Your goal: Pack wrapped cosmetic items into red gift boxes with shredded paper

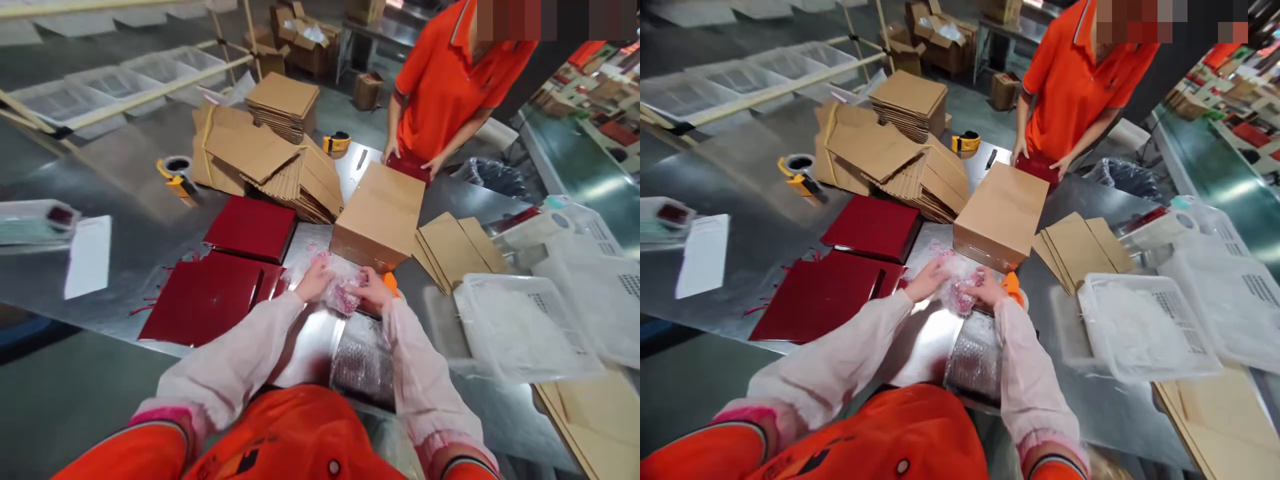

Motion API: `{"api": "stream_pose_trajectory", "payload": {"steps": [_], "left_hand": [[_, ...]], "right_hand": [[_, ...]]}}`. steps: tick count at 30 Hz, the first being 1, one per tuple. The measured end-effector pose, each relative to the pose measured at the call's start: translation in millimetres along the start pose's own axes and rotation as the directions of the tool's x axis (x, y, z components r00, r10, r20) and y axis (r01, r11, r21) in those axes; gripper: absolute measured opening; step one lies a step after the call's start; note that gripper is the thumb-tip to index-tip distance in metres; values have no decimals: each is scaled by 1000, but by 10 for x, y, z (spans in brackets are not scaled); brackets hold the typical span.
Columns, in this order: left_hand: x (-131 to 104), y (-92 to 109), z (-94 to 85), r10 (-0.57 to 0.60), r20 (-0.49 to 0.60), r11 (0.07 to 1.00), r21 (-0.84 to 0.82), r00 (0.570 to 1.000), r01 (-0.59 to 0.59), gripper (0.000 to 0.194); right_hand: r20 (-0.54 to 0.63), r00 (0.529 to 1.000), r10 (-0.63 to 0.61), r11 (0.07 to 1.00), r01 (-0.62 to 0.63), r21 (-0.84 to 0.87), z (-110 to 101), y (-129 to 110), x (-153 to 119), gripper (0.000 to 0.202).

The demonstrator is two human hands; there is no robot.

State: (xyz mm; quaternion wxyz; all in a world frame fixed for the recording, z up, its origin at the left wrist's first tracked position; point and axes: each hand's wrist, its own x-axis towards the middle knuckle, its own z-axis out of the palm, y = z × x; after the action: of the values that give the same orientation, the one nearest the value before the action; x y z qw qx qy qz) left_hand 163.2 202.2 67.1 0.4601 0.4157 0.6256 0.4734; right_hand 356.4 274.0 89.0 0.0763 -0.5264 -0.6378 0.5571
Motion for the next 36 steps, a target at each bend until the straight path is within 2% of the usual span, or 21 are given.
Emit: {"api": "stream_pose_trajectory", "payload": {"steps": [1,3,6,8,10,13,17,20,22,24,26,27,29,30,32,34,36], "left_hand": [[63,125,79,82,120,989,114,989,-95,17],[146,335,352,155,350,933,256,924,-254,16],[111,475,920,133,572,867,329,809,-375,19],[14,452,1272,99,649,804,394,754,-445,22],[-95,372,1530,86,667,748,447,740,-490,26],[-234,210,1724,111,679,664,492,726,-562,29],[-336,12,1750,258,701,424,536,665,-730,27],[-329,-66,1712,322,712,334,531,624,-778,28],[-298,-81,1680,372,714,278,525,594,-805,29],[-276,-77,1637,384,709,271,526,592,-806,24],[-284,-67,1578,350,702,334,524,620,-783,25],[-300,-62,1543,327,710,369,512,624,-776,31],[-348,-54,1469,290,755,391,467,588,-793,44],[-372,-51,1435,275,780,376,451,562,-810,43],[-406,-51,1387,240,805,321,462,543,-826,29],[-418,-52,1376,190,798,298,508,571,-808,17],[-423,-52,1395,151,796,307,525,586,-794,17]], "right_hand": [[-47,999,-9,998,12,69,-83,56,-210,88],[-138,990,-17,989,37,144,-172,247,-637,77],[-303,951,63,995,-36,94,-110,645,-1131,56],[-416,899,138,973,-201,-112,-23,875,-1304,42],[-511,845,161,866,-369,-337,27,1012,-1383,36],[-562,810,167,725,-487,-487,8,1053,-1426,43],[-549,810,204,666,-526,-529,-52,1029,-1457,47],[-553,817,166,673,-503,-542,-53,1077,-1470,44],[-533,839,108,717,-437,-543,-45,1130,-1471,40],[-503,860,89,750,-390,-535,-39,1171,-1463,41],[-477,867,141,733,-415,-539,-35,1185,-1447,45],[-468,866,177,711,-441,-547,-32,1181,-1437,44],[-457,861,222,677,-474,-564,-25,1161,-1418,38],[-453,863,224,676,-472,-566,-21,1147,-1413,37],[-442,866,235,691,-469,-551,-13,1124,-1412,34],[-453,860,233,700,-472,-536,-11,1113,-1424,32],[-496,862,107,715,-413,-564,-26,1127,-1435,32]]}}
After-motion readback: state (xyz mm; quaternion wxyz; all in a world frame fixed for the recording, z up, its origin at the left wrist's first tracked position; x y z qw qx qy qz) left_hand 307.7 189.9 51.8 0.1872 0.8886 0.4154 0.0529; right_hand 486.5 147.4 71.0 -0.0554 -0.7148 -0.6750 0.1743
